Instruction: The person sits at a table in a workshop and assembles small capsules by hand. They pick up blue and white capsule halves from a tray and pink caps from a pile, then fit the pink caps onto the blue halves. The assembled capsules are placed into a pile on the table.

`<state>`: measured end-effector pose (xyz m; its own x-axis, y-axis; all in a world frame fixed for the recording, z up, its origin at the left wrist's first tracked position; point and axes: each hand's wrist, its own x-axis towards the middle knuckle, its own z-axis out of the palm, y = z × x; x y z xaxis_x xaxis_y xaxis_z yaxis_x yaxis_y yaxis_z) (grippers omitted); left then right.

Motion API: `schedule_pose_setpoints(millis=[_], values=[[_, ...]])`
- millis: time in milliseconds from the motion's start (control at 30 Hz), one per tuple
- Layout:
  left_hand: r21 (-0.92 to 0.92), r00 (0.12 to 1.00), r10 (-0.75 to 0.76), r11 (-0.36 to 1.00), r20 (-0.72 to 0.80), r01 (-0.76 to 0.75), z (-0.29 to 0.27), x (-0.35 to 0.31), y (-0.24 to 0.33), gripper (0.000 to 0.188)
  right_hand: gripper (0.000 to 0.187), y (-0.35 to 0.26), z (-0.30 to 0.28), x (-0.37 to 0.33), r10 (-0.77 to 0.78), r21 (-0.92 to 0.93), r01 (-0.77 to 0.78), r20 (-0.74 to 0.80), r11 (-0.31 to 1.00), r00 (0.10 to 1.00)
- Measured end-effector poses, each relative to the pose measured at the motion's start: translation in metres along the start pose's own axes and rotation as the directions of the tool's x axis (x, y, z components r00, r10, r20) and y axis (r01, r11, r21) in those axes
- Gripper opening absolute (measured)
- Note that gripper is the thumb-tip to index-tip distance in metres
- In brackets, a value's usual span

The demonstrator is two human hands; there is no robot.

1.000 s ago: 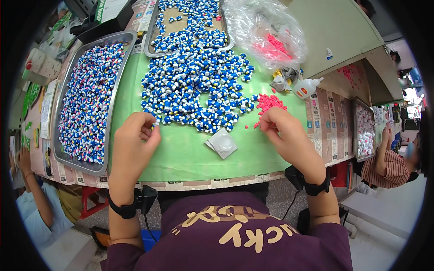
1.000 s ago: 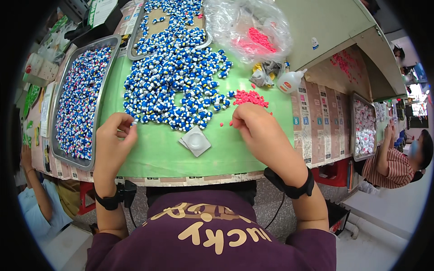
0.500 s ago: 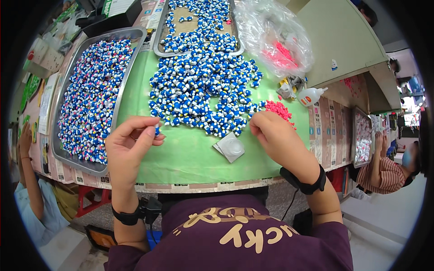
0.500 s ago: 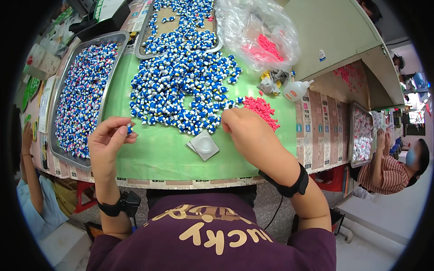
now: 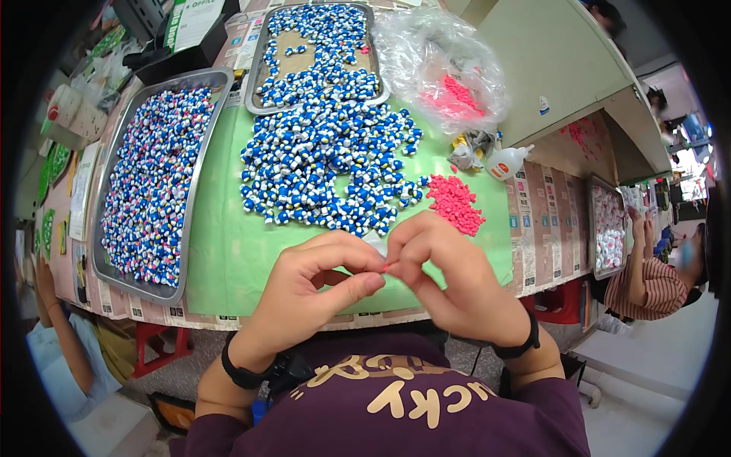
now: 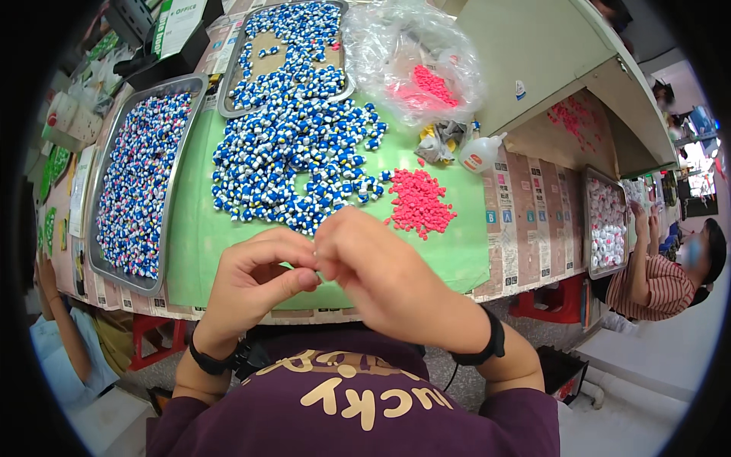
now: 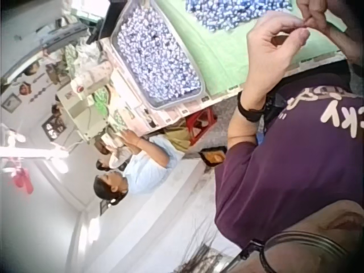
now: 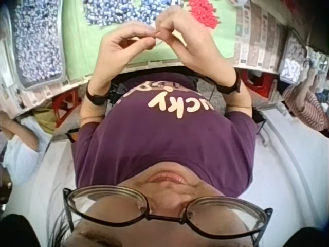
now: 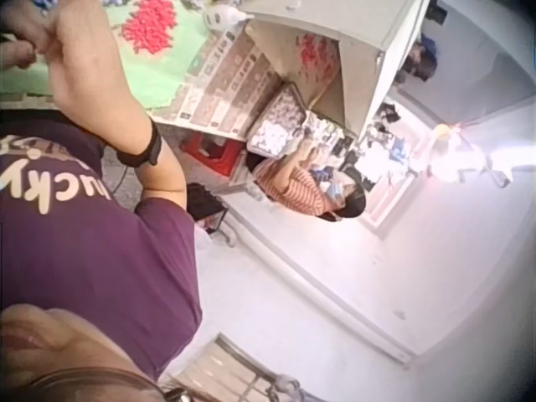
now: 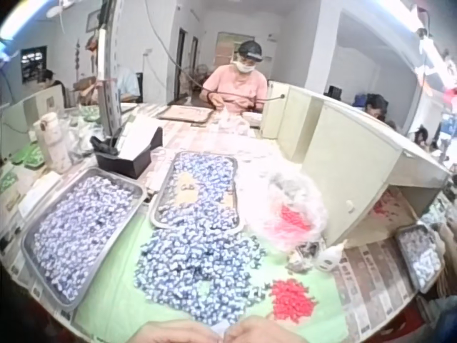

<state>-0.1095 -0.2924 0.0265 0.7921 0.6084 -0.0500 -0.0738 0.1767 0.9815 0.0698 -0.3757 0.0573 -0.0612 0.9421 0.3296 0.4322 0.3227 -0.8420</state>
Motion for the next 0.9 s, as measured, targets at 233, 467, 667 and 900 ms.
schedule_pose_setpoints(millis=[233,467,667,900], values=[[0.170,0.994,0.090,0.980,0.056,-0.099,0.000,-0.003,0.003,0.010,0.023,0.005,-0.006,-0.004,0.114,0.183,-0.133,0.114,0.974,0.987],[0.473,0.926,0.360,0.799,0.118,-0.371,0.000,-0.003,0.006,0.015,0.024,0.002,-0.006,-0.002,0.412,0.525,-0.491,0.269,0.695,0.871],[0.519,0.896,0.441,0.754,0.055,-0.403,-0.003,-0.003,0.002,0.016,0.020,0.002,0.008,0.002,0.456,0.653,-0.463,0.197,0.599,0.868],[0.371,0.927,0.311,0.902,-0.209,-0.220,-0.016,0.000,-0.010,0.017,0.017,0.024,-0.006,0.023,0.152,-0.299,-0.118,0.091,0.947,0.984]])
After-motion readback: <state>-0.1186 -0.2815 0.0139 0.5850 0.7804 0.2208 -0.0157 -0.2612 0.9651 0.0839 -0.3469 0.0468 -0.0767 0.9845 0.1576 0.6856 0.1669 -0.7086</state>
